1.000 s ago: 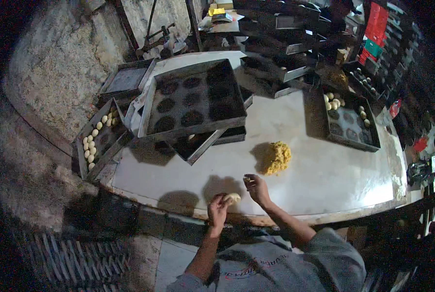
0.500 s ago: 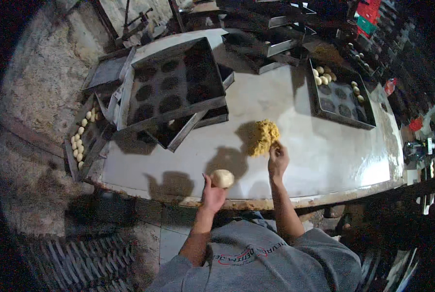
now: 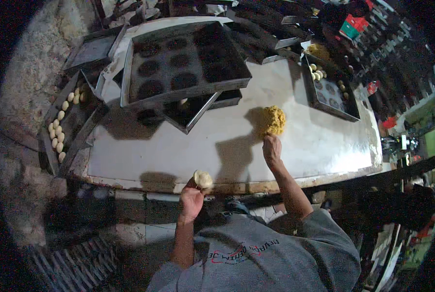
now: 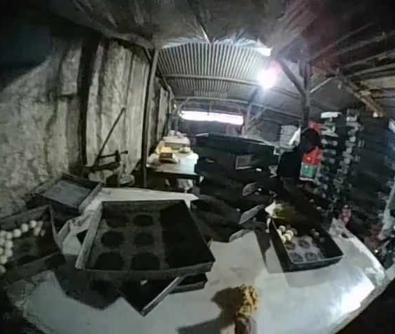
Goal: Shaping portions of dough into round buns and placing them onto metal baking trays.
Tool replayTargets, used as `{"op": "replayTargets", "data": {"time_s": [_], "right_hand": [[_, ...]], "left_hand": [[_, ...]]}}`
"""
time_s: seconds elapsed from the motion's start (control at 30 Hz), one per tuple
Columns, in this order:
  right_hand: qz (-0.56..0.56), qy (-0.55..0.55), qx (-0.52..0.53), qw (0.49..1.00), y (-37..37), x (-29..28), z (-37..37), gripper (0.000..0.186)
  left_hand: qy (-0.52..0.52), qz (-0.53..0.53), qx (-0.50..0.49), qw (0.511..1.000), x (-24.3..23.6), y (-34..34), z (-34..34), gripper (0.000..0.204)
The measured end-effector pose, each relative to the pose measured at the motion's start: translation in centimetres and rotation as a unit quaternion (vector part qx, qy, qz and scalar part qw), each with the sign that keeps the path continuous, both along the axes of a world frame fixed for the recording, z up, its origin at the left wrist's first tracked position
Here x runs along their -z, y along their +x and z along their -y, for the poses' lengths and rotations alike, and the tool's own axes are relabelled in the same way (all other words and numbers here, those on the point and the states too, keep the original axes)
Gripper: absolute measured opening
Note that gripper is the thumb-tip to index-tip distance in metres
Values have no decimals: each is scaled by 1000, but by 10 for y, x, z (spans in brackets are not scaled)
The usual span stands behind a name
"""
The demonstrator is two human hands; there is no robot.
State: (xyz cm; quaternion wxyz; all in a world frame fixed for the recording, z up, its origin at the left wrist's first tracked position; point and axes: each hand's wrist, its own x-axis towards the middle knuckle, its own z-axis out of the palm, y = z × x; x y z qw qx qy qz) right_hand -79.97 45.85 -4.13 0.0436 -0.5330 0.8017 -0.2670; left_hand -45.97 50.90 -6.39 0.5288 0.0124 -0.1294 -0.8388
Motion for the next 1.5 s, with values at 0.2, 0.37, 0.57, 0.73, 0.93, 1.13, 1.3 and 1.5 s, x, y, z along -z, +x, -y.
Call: {"op": "replayTargets", "data": {"time_s": [0.2,0.37,0.57,0.73,0.93,1.13,1.3,1.5], "right_hand": [[99,0,-63,993,-6,0,11,12],[318,144,-8,937,46,-67,-27,29],[442,36,-101,891,133,-144,-82,31],[358,1,-169,918,125,-146,-116,22],[300,94,-191,930,42,-127,-189,18],[282,-42,-60,957,-27,-111,-265,35],[282,-56,86,954,-30,-91,-297,27],[316,-137,16,939,-10,-86,-313,29]], "left_hand": [[48,214,40,975,-21,6,18,39],[94,73,102,988,-29,-1,23,38],[-70,275,77,956,-92,-27,12,31],[-175,333,70,924,-72,-71,-7,34],[-115,285,227,924,-93,-129,-62,38],[-142,338,359,858,-127,-204,-119,41],[-48,372,263,889,-77,-255,-159,34],[-2,438,86,895,-72,-266,-179,21]]}}
